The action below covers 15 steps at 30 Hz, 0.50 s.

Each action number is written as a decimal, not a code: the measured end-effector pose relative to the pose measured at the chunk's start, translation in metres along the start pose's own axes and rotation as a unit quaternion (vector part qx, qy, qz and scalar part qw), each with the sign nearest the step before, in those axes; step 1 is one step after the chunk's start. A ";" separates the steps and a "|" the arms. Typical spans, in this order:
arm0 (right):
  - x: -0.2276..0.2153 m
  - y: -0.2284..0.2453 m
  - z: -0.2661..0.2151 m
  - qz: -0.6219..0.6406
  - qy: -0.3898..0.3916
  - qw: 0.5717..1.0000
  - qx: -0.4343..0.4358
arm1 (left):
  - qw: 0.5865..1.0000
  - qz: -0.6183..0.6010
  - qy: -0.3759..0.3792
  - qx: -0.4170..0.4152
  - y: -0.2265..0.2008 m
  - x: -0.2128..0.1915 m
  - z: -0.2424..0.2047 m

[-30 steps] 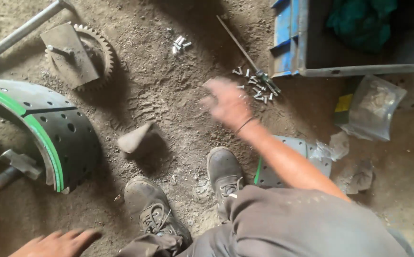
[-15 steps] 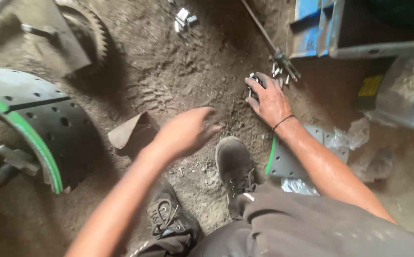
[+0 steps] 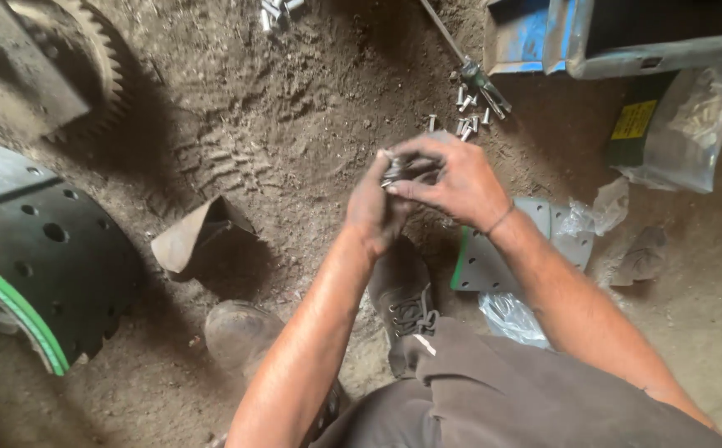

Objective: The person assembles curved metal parts by inserting and hammering metal pins into pre-drilled holes. They handle multiple curved metal pieces, align them, and secure them with pins using a hammer.

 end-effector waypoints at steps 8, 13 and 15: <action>-0.063 -0.081 0.023 -0.215 -0.235 0.945 0.070 | 0.994 0.069 0.054 0.068 -0.043 -0.013 -0.032; -0.067 -0.119 0.008 -0.268 -0.295 0.914 0.082 | 0.983 0.159 0.048 0.078 -0.048 -0.026 -0.051; -0.046 -0.110 0.009 -0.276 -0.248 0.926 -0.067 | 0.983 0.158 0.047 0.075 -0.046 -0.029 -0.054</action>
Point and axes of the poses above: each hand's wrist, its own z-axis towards the middle knuckle, its own x-axis out of the palm, y = z × x, the point moved 2 cm from there along z, towards the middle knuckle, and after that the axes turned 13 degrees about z, right-handed, at the moved point
